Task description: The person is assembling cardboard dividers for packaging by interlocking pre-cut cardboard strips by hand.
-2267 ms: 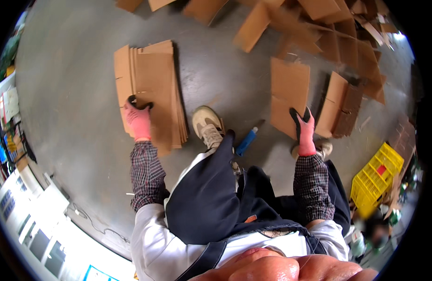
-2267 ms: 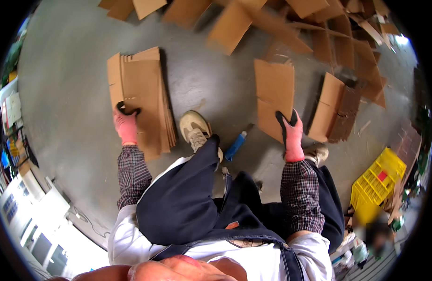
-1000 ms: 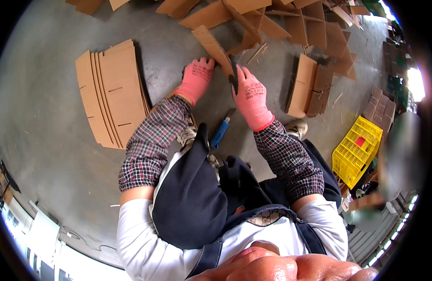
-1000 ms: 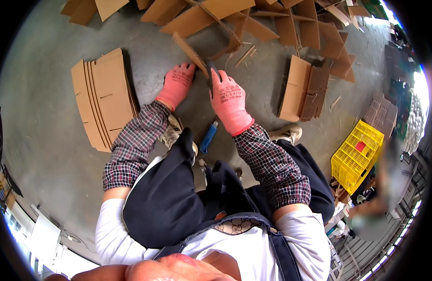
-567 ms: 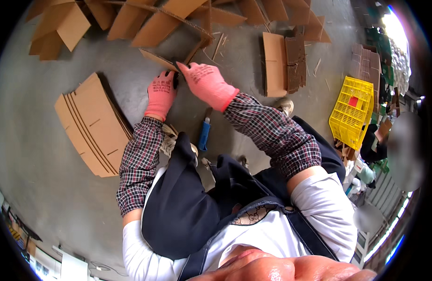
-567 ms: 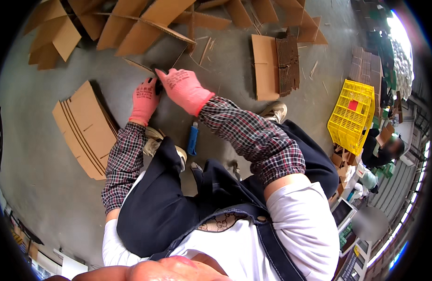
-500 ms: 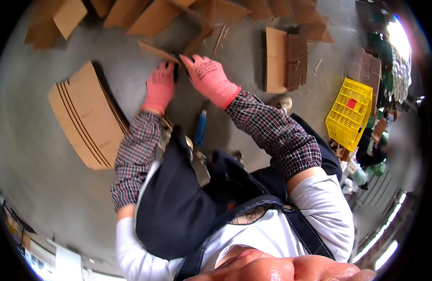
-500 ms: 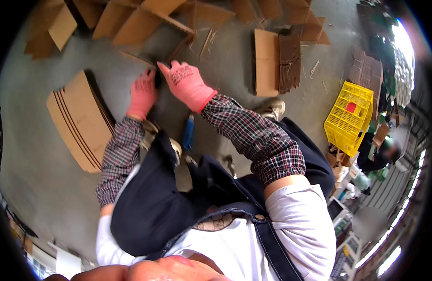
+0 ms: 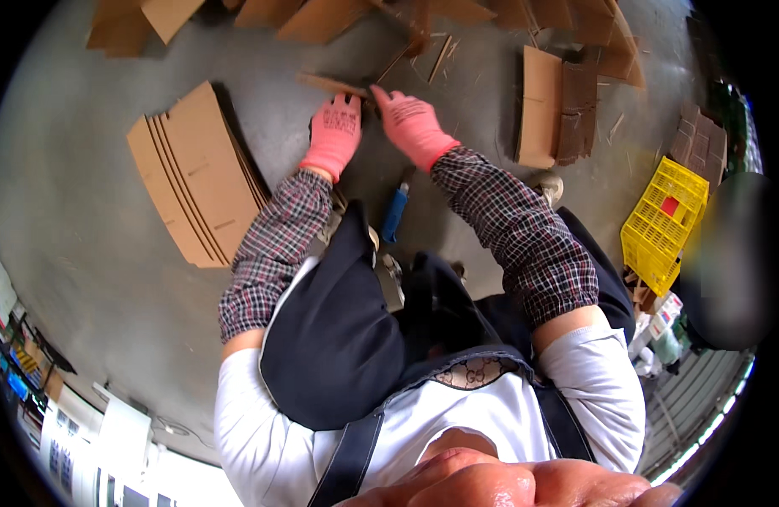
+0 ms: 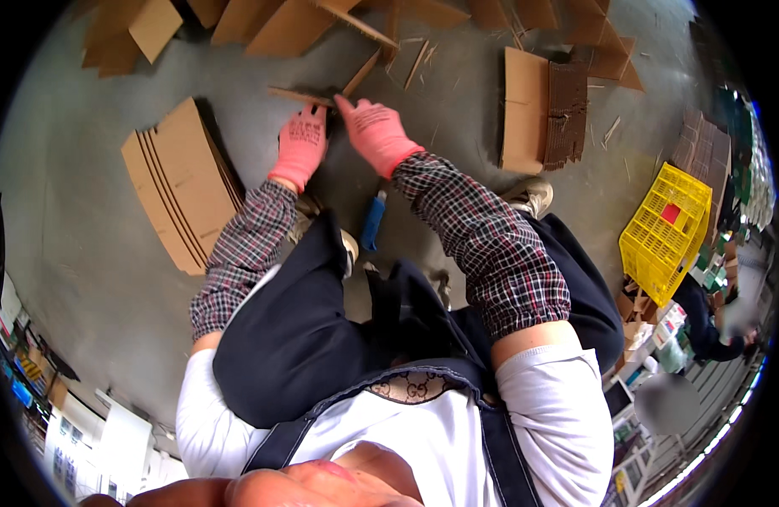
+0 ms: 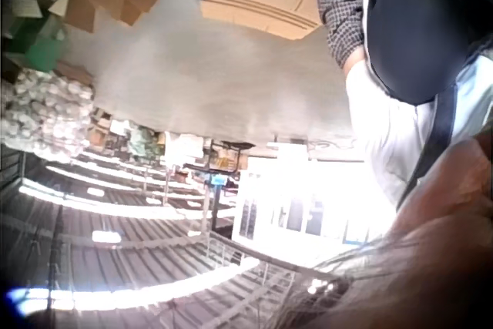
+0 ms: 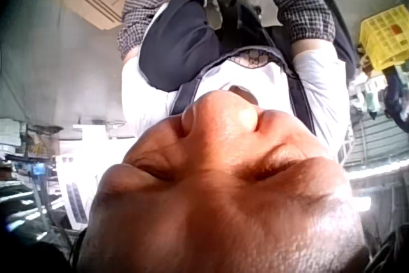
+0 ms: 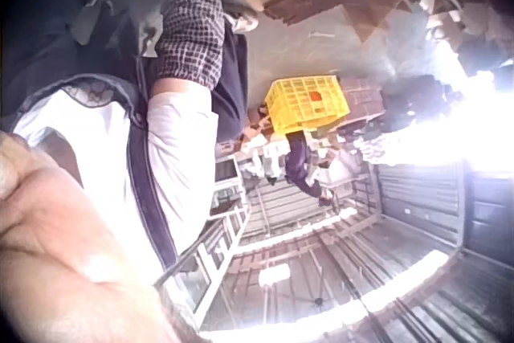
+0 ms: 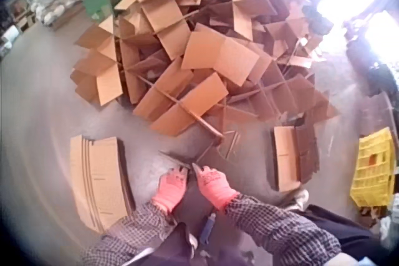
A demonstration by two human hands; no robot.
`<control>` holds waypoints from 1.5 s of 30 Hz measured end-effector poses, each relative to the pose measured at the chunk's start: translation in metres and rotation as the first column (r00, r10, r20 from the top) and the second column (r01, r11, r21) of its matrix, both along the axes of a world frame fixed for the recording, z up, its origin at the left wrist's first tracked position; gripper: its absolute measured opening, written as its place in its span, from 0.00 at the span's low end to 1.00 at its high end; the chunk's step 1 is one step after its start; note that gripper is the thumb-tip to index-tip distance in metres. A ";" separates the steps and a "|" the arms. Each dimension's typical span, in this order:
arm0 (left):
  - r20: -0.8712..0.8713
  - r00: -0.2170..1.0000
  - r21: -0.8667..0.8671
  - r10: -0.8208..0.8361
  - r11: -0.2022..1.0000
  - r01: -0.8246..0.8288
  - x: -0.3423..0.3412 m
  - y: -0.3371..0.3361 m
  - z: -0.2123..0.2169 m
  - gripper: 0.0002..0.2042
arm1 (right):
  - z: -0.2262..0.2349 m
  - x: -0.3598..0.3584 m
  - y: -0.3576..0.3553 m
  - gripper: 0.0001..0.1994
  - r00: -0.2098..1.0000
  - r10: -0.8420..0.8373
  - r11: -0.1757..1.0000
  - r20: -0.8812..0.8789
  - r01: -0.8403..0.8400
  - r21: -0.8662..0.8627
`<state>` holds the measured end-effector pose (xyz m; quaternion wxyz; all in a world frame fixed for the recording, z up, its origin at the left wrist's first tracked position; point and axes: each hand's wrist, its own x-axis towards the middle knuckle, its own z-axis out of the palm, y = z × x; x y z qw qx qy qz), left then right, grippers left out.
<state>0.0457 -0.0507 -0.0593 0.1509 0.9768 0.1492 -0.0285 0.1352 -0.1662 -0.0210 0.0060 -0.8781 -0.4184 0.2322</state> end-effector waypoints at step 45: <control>-0.292 0.956 -0.912 0.029 -0.310 -0.269 0.285 -0.377 -0.026 0.23 | -0.141 0.299 -0.487 0.26 0.404 -0.674 0.196 -0.618 0.905 0.378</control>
